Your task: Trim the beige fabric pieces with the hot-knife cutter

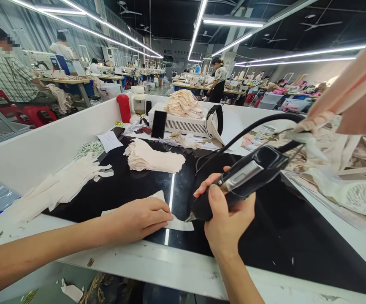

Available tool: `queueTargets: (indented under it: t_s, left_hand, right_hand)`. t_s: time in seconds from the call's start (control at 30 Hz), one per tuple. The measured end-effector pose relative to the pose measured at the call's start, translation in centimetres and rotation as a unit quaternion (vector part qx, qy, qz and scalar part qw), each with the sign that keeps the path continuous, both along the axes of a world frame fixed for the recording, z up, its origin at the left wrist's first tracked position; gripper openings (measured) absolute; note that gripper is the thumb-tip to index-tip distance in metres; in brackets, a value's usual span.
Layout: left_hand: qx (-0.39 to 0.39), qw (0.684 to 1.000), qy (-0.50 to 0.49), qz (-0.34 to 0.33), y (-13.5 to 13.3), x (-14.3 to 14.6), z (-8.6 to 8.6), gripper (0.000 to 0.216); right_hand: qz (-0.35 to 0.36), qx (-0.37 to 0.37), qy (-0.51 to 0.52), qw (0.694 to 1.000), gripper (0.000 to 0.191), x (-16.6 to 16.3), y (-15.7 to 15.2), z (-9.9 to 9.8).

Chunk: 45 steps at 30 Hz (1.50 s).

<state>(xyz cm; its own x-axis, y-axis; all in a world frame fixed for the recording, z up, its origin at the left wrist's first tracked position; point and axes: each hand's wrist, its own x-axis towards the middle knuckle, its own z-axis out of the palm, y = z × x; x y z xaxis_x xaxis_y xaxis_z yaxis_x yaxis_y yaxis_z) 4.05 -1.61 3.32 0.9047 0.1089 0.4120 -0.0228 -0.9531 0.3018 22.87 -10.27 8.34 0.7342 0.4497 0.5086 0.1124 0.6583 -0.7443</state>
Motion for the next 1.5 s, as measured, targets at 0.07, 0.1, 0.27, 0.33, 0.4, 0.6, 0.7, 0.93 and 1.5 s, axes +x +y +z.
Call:
queueTargets:
  t_s: [0.07, 0.1, 0.27, 0.33, 0.4, 0.6, 0.7, 0.93, 1.5]
  left_hand:
    - [0.0, 1.0, 0.005, 0.004, -0.7, 0.1, -0.2, 0.026]
    - [0.0, 1.0, 0.009, 0.009, -0.9, 0.1, -0.3, 0.028]
    - [-0.004, 0.999, 0.03, 0.041, -1.2, -0.1, -0.6, 0.027]
    - [0.006, 0.998, 0.039, 0.046, -1.3, -0.2, -0.6, 0.025]
    - [0.023, 0.997, 0.048, 0.049, -1.4, -0.1, -0.6, 0.023]
    - [0.072, 0.994, 0.065, 0.055, -2.0, -0.1, -0.5, 0.023]
    - [0.086, 0.992, 0.07, 0.055, -2.2, -0.2, -0.5, 0.023]
    - [0.106, 0.99, 0.073, 0.064, -2.4, -0.3, -0.9, 0.023]
    - [0.09, 0.992, 0.058, 0.066, -2.5, -0.1, -1.5, 0.025]
  right_hand:
    - [0.003, -0.004, -0.009, 1.0, 0.043, 0.0, -0.2, -0.2]
    - [0.003, -0.005, -0.013, 1.0, 0.043, 0.0, -0.3, -0.3]
    - [-0.012, -0.005, -0.02, 1.0, 0.044, 0.1, -0.9, -0.5]
    - [-0.012, -0.008, -0.021, 1.0, 0.044, 0.1, -1.1, -0.6]
    - [-0.008, -0.014, -0.023, 1.0, 0.042, 0.1, -1.2, -0.7]
    - [0.001, -0.008, -0.029, 1.0, 0.04, 0.3, -1.2, -1.2]
    - [0.0, -0.011, -0.027, 1.0, 0.039, 0.3, -1.2, -1.3]
    - [0.006, -0.006, -0.013, 1.0, 0.04, 0.0, -0.8, -0.5]
    - [0.043, -0.018, -0.009, 0.999, 0.041, -1.3, 1.3, -0.8]
